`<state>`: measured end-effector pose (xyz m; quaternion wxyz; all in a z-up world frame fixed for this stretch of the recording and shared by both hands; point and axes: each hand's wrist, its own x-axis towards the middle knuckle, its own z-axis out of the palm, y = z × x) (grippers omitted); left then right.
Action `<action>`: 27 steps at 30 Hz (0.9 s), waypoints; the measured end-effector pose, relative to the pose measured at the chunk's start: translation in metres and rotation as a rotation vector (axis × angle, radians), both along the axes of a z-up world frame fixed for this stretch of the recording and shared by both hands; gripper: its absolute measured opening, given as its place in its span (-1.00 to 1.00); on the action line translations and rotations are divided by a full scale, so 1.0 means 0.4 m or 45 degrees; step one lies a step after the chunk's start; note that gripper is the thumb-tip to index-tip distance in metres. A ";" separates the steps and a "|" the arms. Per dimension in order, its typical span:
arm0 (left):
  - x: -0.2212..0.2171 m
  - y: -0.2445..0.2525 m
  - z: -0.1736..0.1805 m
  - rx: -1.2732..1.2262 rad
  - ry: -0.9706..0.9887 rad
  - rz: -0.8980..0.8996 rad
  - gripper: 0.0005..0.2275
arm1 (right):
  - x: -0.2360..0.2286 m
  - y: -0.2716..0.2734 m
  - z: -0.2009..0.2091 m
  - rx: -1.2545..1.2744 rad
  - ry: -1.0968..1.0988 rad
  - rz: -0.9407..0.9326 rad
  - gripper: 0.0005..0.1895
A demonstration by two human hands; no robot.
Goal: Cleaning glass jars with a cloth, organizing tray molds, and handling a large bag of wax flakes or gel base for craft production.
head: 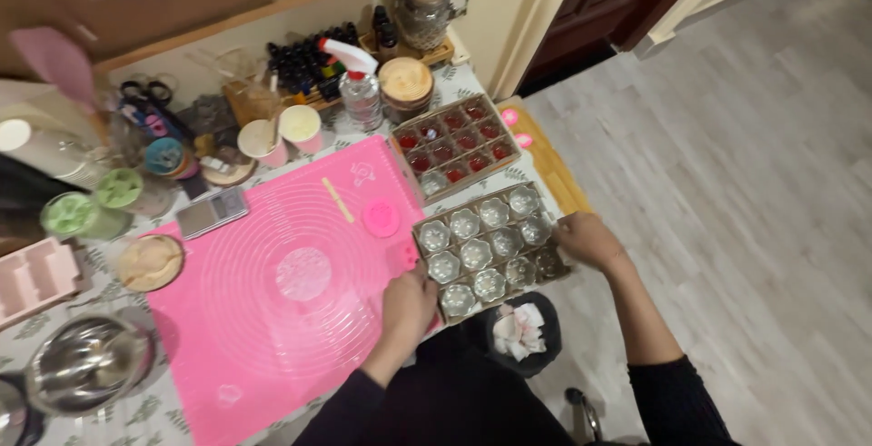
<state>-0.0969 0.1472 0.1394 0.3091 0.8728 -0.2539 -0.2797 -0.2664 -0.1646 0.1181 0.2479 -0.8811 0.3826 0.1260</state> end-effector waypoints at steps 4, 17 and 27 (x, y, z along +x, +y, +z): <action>-0.038 -0.152 -0.155 0.018 0.048 0.027 -0.80 | -0.021 -0.169 -0.111 0.011 0.076 -0.024 -0.67; -0.015 -0.221 -0.208 0.143 0.121 0.198 -0.79 | 0.085 -0.235 -0.308 0.134 0.001 -0.014 -0.58; -0.002 -0.233 -0.240 0.076 0.083 0.260 -0.81 | 0.073 -0.249 -0.350 0.070 -0.094 0.070 -0.61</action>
